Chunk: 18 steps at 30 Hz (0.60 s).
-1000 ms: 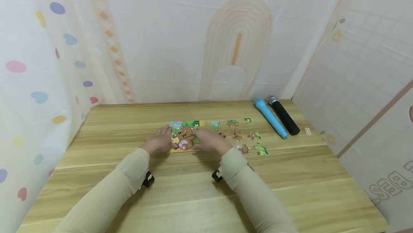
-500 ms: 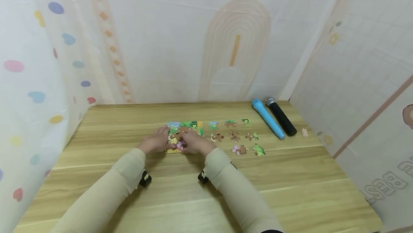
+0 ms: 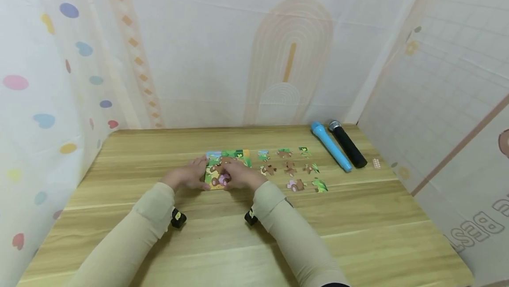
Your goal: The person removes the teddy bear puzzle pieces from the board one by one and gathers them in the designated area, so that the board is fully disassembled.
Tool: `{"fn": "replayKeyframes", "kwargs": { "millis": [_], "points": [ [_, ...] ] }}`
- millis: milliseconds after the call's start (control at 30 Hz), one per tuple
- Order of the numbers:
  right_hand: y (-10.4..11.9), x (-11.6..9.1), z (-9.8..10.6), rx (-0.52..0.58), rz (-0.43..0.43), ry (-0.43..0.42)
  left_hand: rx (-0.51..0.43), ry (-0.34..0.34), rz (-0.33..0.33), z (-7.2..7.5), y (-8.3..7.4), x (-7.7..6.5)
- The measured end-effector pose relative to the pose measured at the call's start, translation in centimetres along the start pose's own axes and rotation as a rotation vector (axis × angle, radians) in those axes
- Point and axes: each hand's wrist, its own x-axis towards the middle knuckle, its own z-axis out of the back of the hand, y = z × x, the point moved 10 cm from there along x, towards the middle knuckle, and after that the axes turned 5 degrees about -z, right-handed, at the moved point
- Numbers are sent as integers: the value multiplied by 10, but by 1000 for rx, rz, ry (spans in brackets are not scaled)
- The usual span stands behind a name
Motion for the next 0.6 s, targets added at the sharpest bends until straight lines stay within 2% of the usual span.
{"fn": "replayKeyframes", "kwargs": {
  "millis": [200,300,600],
  "points": [
    [6,4,0,-32,59,-20,30,-12,41,-5,4,2],
    [7,6,1,-22,61,-31,30,-13,60,-8,7,4],
    [9,4,0,175,19,-34,14,-6,90,-8,6,3]
  ]
}}
